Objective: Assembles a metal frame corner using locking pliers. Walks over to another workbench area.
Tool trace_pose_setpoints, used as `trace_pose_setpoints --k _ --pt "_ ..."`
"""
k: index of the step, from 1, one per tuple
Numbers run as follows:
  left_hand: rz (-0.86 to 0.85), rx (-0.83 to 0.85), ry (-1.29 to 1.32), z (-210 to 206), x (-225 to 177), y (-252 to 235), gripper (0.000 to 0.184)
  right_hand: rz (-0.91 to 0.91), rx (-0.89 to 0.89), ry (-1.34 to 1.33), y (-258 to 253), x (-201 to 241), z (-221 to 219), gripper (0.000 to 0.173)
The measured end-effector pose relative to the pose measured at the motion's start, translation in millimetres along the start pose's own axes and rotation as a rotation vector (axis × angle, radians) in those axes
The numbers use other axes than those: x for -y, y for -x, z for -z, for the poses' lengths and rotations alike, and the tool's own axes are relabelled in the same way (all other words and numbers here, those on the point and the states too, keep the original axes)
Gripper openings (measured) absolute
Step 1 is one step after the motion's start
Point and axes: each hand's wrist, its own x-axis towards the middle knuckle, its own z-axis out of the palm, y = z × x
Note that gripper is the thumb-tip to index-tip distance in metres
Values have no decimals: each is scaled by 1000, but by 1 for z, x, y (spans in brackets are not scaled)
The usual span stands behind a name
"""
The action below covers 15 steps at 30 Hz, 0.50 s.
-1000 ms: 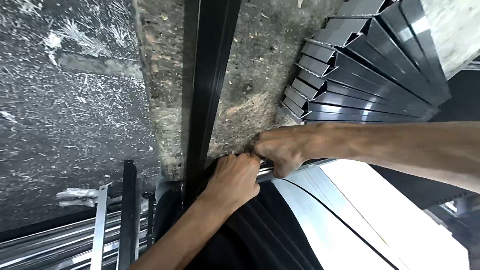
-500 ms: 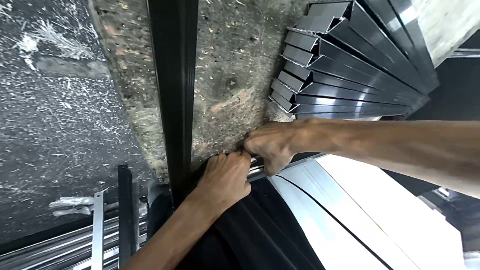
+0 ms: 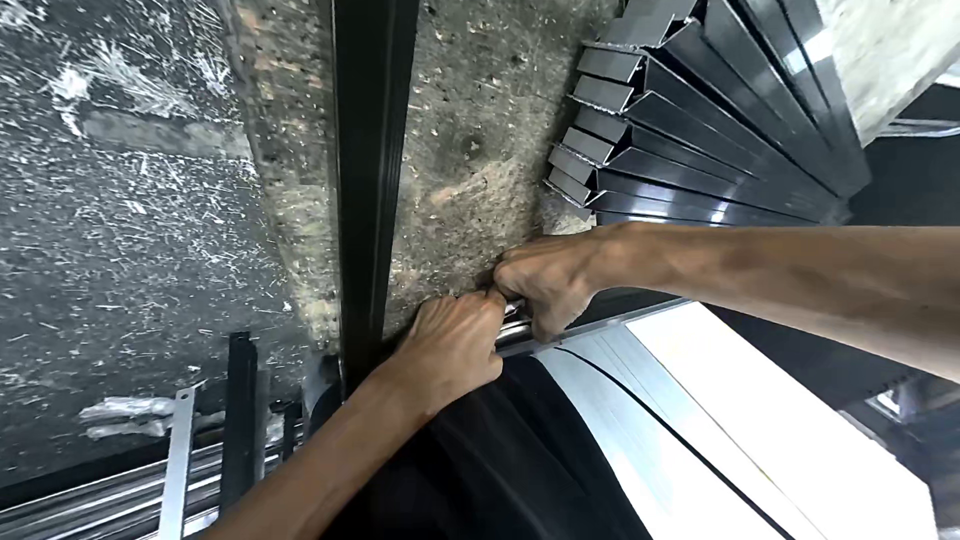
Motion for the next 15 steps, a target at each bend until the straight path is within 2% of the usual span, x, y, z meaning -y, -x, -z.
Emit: trace_pose_setpoints --k 5,11,15 --pt "37 -2 -44 5 -4 1 20 -10 -9 4 1 5 3 27" --pt "78 -175 -89 -7 -13 8 11 -29 -34 117 17 16 6 29" --pt "175 -250 -141 -14 -21 10 14 29 -140 243 31 10 -10 29"
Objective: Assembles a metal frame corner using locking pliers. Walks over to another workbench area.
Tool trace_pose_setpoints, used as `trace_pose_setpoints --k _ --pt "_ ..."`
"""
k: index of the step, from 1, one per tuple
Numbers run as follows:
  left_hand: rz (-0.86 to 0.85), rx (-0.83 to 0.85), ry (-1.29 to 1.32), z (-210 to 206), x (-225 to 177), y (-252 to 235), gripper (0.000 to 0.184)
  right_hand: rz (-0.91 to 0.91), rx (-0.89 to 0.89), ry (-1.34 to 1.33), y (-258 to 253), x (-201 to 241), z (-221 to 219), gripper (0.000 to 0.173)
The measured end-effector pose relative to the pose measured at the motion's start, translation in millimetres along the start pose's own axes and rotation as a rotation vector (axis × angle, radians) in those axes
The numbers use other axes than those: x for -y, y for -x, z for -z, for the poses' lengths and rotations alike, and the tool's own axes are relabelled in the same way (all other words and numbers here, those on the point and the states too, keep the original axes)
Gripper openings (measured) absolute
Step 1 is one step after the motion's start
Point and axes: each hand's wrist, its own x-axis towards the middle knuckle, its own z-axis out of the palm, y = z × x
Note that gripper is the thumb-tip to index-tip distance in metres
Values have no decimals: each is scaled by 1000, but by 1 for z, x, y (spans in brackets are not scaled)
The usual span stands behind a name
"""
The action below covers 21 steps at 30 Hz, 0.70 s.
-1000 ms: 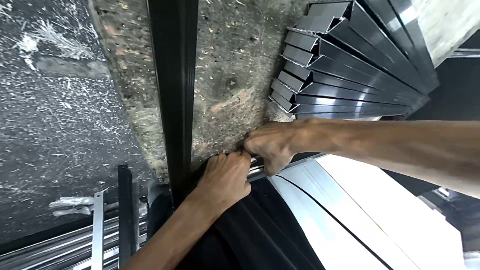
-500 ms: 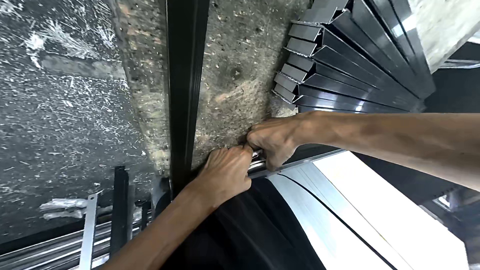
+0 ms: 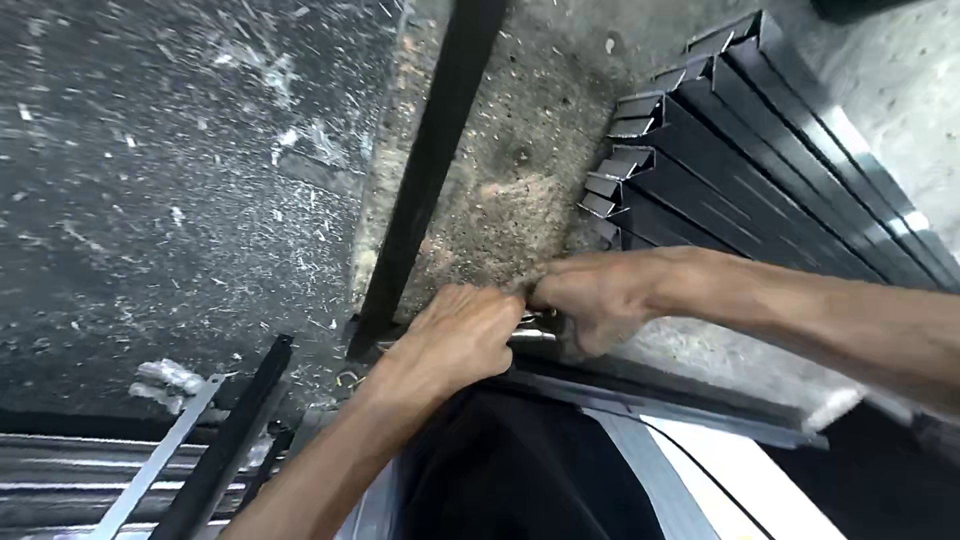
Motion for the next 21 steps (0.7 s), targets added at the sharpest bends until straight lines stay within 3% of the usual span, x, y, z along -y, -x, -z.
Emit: trace_pose_setpoints --k 2,5,7,9,11,14,16,18,21 --pt "65 -139 -59 -8 -6 3 19 10 -114 3 12 -1 -9 42" --pt "167 -630 -99 -37 -25 18 39 76 -421 -80 32 -11 -32 46" --pt "160 -1008 119 -67 -46 31 46 154 -573 -213 41 -21 -49 38" --pt "153 -1298 587 -96 -81 40 30 146 -585 -267 45 -28 -59 42" --pt "58 -1302 1221 -116 -115 36 25 134 -524 -265 43 -32 -57 48" --pt "-76 -1101 2101 -120 -144 8 56 117 -358 -247 34 -27 -38 50" --pt "-144 -1077 2495 -114 -150 -12 70 74 -210 -243 28 -19 -21 48" --pt "-187 -1115 2677 -107 -151 -27 78 47 -81 -219 20 -12 -4 44" --pt "-211 -1233 2675 -107 -153 -44 81 58 81 -102 9 -4 15 37"
